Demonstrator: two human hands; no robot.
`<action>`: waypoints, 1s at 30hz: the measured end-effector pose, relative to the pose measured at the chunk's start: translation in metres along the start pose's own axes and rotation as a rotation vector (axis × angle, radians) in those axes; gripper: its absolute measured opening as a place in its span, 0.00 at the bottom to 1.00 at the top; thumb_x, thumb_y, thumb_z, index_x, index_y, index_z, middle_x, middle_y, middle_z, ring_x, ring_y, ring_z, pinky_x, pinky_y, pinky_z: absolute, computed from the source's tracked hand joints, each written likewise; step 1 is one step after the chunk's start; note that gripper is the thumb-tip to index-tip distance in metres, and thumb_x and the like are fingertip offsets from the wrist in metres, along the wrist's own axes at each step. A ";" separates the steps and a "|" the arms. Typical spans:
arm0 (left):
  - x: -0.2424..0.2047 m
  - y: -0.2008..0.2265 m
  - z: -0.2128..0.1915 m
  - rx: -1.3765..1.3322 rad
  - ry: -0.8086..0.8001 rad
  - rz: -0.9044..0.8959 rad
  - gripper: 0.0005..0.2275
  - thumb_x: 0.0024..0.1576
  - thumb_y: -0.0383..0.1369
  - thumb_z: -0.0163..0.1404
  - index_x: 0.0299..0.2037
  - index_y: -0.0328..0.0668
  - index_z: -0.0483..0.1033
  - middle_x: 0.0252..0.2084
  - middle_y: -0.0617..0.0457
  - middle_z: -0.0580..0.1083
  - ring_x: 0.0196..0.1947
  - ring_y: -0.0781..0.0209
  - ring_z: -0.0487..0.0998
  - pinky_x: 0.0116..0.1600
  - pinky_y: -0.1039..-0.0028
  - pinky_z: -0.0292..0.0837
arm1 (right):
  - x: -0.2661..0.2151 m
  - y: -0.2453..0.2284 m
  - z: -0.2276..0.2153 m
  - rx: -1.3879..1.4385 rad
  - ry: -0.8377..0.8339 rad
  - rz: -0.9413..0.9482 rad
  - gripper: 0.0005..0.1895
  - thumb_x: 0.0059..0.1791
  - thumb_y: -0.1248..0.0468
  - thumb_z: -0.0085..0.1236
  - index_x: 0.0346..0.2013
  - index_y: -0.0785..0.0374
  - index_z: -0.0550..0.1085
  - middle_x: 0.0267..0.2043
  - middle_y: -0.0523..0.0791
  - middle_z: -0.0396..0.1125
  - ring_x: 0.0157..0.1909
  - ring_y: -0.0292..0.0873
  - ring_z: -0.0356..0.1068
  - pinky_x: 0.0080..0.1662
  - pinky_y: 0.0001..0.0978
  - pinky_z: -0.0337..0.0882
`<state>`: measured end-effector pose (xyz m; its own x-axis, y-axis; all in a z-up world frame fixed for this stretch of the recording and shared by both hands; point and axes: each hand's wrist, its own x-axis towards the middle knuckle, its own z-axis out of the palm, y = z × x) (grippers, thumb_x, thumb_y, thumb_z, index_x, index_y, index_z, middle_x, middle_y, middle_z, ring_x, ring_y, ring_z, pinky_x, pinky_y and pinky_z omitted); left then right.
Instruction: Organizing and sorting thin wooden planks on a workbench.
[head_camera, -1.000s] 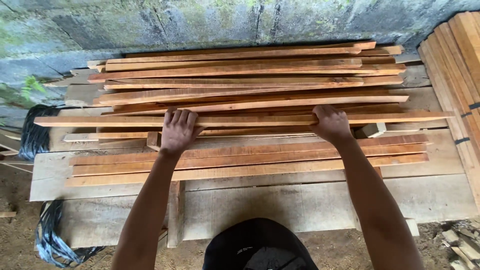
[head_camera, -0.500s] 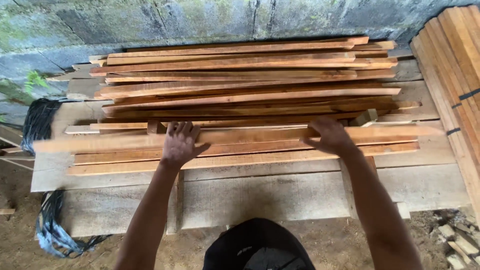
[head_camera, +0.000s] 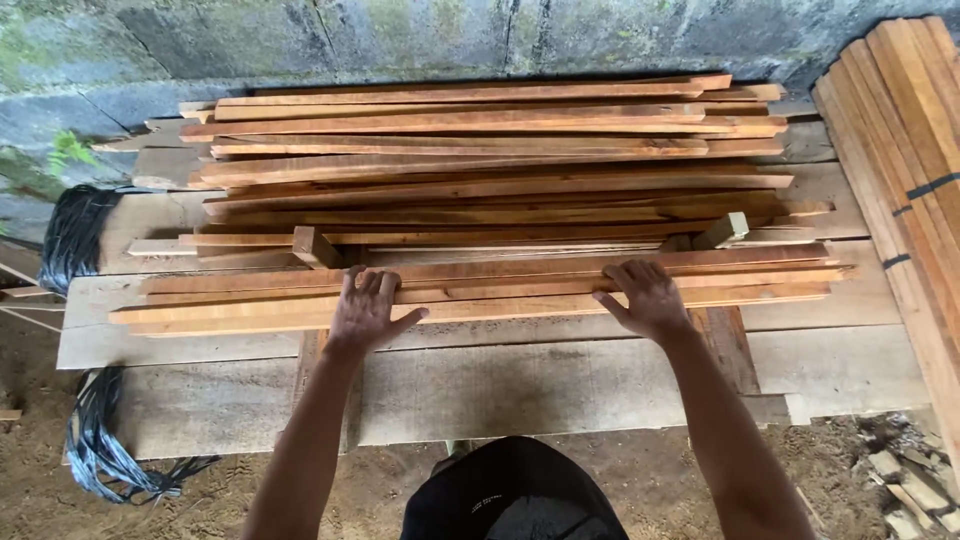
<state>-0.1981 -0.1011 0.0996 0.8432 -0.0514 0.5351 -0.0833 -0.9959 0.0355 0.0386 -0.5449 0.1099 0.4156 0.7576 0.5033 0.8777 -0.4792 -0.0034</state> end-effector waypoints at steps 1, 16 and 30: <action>-0.003 0.002 0.001 0.014 -0.005 0.007 0.21 0.50 0.52 0.57 0.40 0.46 0.68 0.30 0.51 0.74 0.35 0.55 0.80 0.62 0.56 0.64 | -0.004 -0.002 0.003 -0.035 0.006 -0.011 0.21 0.49 0.40 0.57 0.47 0.50 0.76 0.34 0.40 0.66 0.40 0.44 0.72 0.47 0.38 0.71; -0.066 0.010 0.055 0.081 -0.136 -0.079 0.21 0.58 0.53 0.49 0.50 0.45 0.72 0.39 0.50 0.69 0.48 0.51 0.74 0.69 0.51 0.61 | -0.047 -0.008 0.037 -0.076 -0.003 0.025 0.24 0.47 0.44 0.59 0.52 0.50 0.74 0.41 0.46 0.60 0.44 0.51 0.66 0.50 0.46 0.66; -0.020 -0.011 0.037 0.017 -0.190 -0.104 0.48 0.37 0.68 0.55 0.67 0.50 0.66 0.70 0.46 0.65 0.72 0.49 0.63 0.76 0.44 0.49 | 0.016 0.000 0.032 0.037 -0.172 -0.075 0.57 0.33 0.29 0.64 0.69 0.53 0.63 0.70 0.54 0.58 0.71 0.57 0.58 0.72 0.55 0.54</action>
<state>-0.1940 -0.0922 0.0577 0.9320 0.0400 0.3604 0.0168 -0.9976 0.0673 0.0526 -0.5185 0.0906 0.3808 0.8567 0.3479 0.9145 -0.4046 -0.0047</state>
